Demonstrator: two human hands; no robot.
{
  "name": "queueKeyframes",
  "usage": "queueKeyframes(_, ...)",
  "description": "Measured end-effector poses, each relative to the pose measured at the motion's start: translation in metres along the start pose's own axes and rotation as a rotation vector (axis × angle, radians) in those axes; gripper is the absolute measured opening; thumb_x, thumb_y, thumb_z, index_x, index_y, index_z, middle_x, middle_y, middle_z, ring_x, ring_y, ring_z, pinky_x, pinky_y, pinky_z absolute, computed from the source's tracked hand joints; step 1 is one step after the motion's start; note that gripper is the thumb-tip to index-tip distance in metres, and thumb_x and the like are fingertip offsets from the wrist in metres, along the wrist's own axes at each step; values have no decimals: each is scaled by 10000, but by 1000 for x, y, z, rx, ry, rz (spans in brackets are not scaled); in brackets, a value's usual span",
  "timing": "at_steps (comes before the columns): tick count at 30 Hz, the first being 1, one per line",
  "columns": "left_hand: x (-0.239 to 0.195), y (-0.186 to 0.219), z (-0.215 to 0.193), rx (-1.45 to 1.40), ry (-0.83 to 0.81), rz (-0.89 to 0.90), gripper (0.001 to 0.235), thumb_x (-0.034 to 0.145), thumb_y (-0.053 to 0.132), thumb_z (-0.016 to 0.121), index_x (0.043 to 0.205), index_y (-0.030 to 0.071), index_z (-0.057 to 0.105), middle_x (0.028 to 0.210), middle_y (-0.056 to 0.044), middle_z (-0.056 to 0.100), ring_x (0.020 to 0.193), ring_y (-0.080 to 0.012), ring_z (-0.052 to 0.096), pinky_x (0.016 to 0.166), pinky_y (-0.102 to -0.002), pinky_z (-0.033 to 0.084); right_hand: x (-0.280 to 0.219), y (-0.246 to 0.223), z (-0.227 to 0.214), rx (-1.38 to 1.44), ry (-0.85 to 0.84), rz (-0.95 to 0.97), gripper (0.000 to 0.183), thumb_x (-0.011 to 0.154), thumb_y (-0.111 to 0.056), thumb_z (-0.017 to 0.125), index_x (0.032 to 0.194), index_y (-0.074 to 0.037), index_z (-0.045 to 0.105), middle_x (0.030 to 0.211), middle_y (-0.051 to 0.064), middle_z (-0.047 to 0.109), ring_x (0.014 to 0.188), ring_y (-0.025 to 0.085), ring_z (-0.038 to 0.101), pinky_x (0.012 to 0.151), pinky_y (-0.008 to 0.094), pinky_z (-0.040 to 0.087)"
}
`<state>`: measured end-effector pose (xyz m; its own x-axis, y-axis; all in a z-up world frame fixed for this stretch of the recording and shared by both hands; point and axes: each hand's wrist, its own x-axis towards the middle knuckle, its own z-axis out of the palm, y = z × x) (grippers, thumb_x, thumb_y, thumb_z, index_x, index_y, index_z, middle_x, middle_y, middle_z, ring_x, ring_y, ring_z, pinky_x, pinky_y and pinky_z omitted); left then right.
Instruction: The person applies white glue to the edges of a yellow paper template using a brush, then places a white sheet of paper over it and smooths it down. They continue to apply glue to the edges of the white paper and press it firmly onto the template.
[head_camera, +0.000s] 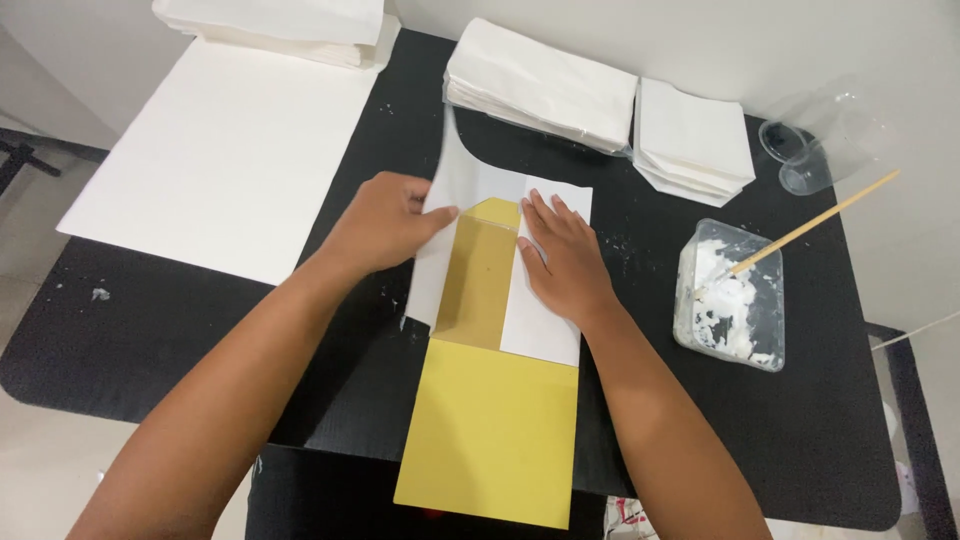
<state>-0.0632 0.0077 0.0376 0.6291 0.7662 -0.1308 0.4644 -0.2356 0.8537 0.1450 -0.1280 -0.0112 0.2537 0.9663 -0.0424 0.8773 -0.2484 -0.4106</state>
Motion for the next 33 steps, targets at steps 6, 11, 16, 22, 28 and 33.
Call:
queueKeyframes(6, 35, -9, 49, 222, 66, 188, 255, 858, 336, 680, 832, 89, 740, 553, -54, 664, 565, -288, 716, 537, -399, 567, -2, 3, 3, -3, 22, -36, 571, 1100, -371, 332, 1611, -117, 363, 1699, 105, 286, 1584, 302, 185, 1277, 512, 89)
queueKeyframes(11, 25, 11, 77, 239, 59, 180, 184, 819, 372, 701, 889, 202, 690, 582, 3, 681, 665, -286, 753, 619, -415, 581, -2, 3, 2, 3, 23, -32, 572, 1093, -364, 349, 1610, -119, 360, 1692, 101, 299, 1580, 294, 198, 1281, 513, 101)
queueKeyframes(16, 8, 30, 100, 593, -118, 173, 521, 952, 240, 482, 1450, 98, 428, 921, -199, 735, 830, -391, 760, 732, -506, 613, -2, 6, 4, -12, 0, -25, 562, 1077, -329, 342, 1601, -131, 382, 1697, 77, 297, 1584, 290, 178, 1292, 490, 95)
queueKeyframes(22, 9, 38, 104, 534, -203, 165, 675, 969, 186, 459, 1584, 2, 252, 953, -208, 712, 805, -344, 755, 726, -463, 618, -5, -4, -3, -5, -14, -4, 572, 1070, -361, 327, 1590, -135, 399, 1695, 68, 303, 1586, 260, 173, 1305, 454, 68)
queueKeyframes(28, 7, 33, 99, 405, -219, 212, 613, 992, 168, 411, 1555, -33, 273, 957, -226, 710, 869, -351, 761, 777, -462, 618, 2, 13, 9, -1, 0, -37, 566, 1079, -326, 292, 1617, -159, 352, 1707, 65, 270, 1587, 273, 157, 1298, 466, 72)
queueKeyframes(33, 2, 14, 93, 282, -262, 238, 517, 932, 164, 508, 1398, -40, 415, 936, -225, 699, 867, -362, 753, 758, -482, 615, -6, 2, -3, 61, 7, -45, 568, 1086, -260, 254, 1639, -130, 271, 1721, 111, 197, 1585, 324, 114, 1289, 513, 81)
